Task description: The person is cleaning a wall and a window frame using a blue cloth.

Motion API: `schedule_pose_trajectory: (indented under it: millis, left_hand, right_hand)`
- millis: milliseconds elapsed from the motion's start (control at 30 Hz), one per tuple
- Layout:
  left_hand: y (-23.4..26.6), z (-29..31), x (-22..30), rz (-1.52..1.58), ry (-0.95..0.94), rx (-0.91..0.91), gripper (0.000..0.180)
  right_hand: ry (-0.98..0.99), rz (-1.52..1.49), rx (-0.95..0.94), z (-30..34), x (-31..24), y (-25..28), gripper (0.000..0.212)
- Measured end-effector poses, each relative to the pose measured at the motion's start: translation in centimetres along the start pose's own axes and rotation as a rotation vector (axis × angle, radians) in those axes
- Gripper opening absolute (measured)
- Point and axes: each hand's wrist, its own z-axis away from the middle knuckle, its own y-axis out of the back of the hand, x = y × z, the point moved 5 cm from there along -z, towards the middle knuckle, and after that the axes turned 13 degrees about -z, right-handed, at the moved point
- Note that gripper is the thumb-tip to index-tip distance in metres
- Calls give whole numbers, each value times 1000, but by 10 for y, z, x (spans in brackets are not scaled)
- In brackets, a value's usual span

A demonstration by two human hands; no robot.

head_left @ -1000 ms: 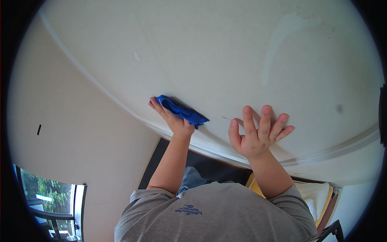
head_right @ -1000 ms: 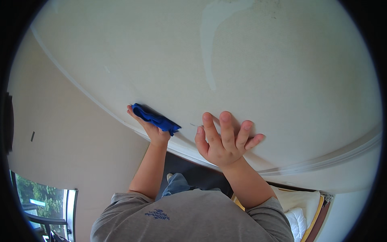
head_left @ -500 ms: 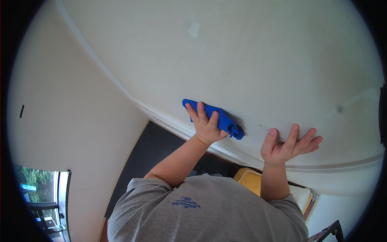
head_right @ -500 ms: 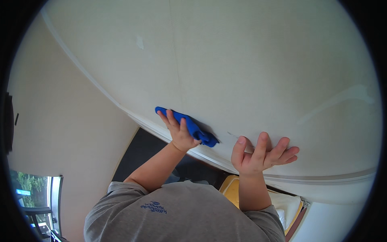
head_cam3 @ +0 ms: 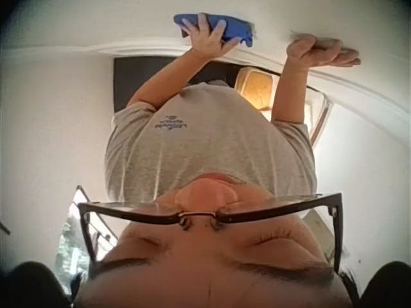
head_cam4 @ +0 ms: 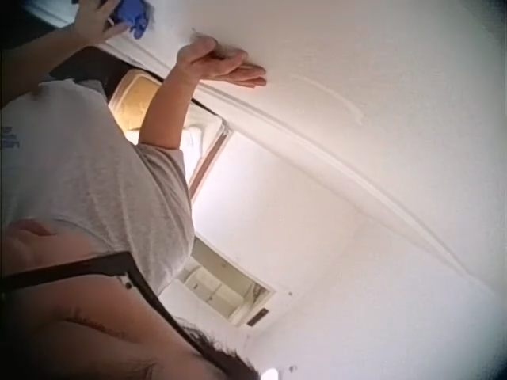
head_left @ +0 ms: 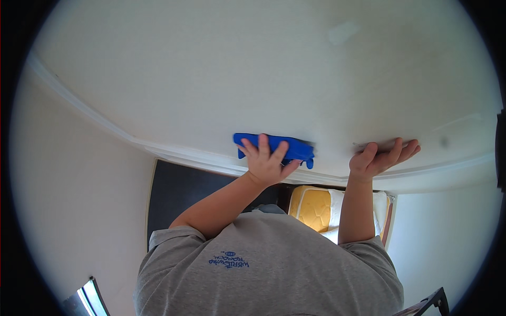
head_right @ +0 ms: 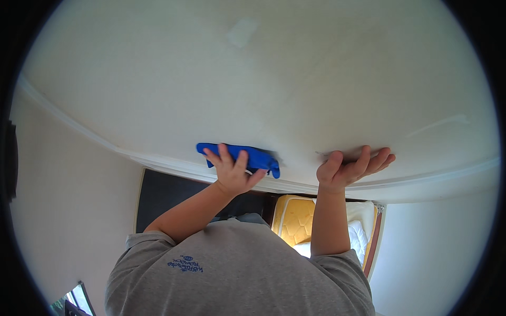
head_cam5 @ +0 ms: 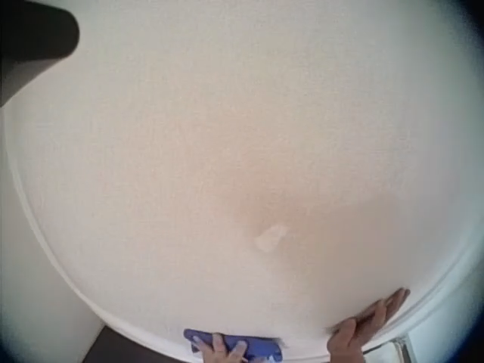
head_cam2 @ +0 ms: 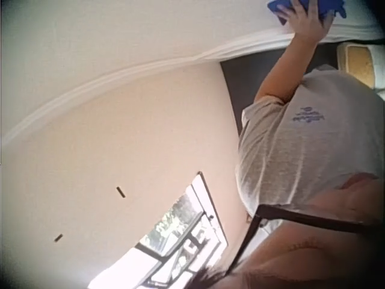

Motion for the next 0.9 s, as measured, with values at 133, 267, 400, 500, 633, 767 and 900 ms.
schedule_pose_trajectory:
  millis: [133, 267, 400, 500, 633, 767, 900]
  left_hand:
    - [-12, 9, -2, -154, -153, 15, 72]
    - [-2, 11, -44, -161, -148, -7, 77]
    - [18, -3, -81, -114, -32, 21, 97]
    - [22, -14, -49, -70, 88, 29, 106]
    - [7, -27, 32, 94, 159, 46, 109]
    - [-11, -18, 62, -27, 74, 47, 109]
    - [0, -23, 37, -230, -82, 41, 107]
  right_hand:
    - [-38, 25, 8, 5, 2, 0, 55]
    - [-49, 52, -4, 3, -1, -1, 55]
    - [-46, 33, -3, 4, -3, -4, 56]
    - [-43, 13, 9, 7, -2, 0, 56]
    - [-73, -57, -15, 7, -6, 0, 58]
    - [-88, -135, -12, 12, -6, 1, 61]
    - [-82, -159, 19, 15, -7, 3, 54]
